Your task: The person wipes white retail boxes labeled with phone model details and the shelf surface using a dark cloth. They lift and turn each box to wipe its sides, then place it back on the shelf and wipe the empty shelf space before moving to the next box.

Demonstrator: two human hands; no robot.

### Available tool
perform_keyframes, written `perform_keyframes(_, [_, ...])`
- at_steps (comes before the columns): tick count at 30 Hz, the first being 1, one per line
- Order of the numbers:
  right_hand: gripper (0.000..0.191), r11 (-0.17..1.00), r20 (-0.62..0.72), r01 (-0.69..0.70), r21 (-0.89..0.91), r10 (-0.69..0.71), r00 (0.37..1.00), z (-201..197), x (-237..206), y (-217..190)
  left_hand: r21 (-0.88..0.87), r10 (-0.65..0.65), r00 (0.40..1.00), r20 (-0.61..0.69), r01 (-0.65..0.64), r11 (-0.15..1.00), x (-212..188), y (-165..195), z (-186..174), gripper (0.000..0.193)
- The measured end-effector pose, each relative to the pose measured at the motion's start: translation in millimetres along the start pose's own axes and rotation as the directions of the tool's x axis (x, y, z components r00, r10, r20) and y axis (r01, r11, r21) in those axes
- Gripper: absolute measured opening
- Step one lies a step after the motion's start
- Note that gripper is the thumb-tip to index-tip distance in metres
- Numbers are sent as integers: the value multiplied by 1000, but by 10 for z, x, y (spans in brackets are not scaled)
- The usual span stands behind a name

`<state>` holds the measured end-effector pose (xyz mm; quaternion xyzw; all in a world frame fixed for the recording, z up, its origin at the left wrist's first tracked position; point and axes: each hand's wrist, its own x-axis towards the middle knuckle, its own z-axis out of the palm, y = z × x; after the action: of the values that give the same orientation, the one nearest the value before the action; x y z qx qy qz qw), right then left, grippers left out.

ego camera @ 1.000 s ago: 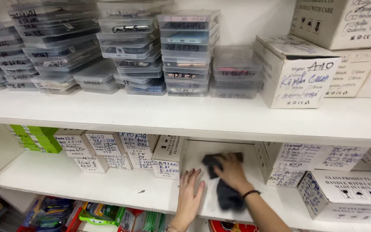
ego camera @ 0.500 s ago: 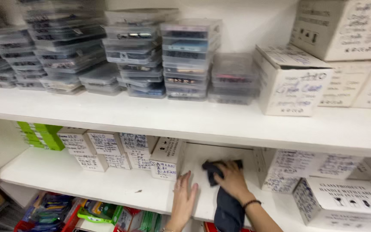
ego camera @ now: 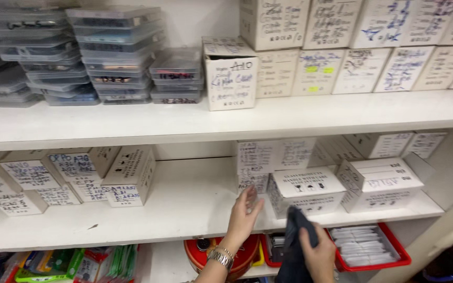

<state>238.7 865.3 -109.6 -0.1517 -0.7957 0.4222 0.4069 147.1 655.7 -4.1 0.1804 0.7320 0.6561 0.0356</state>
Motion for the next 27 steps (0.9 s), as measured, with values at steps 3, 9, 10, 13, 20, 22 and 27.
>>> perform_keyframes(3, [38, 902, -94, -215, 374, 268, 959, -404, 434, 248, 189, 148, 982, 121, -169, 967, 172, 45, 479, 105])
perform_keyframes(9, [49, 626, 229, -498, 600, 461, 857, -681, 1070, 129, 190, 200, 977, -80, -182, 965, 233, 111, 1086, 126])
perform_keyframes(10, [50, 637, 250, -490, 595, 433, 866, -683, 1064, 107, 201, 197, 974, -113, -171, 964, 192, 89, 1115, 123])
perform_keyframes(13, [50, 609, 271, -456, 649, 375, 886, -753, 974, 69, 231, 78, 987, -143, -43, 972, -29, 98, 1021, 124])
perform_keyframes(20, [41, 956, 183, -292, 11, 285, 941, -1166, 1144, -692, 268, 79, 997, 17, -80, 960, -292, 155, 547, 130])
perform_keyframes(22, [42, 963, 196, -259, -72, 268, 943, -1022, 1006, -1119, 206, 123, 992, 19, -124, 971, -328, 159, 568, 128])
perform_keyframes(27, [47, 822, 600, 539, -187, -339, 725, -540, 737, -1535, 330, 164, 982, 91, -185, 926, -470, 161, 686, 98])
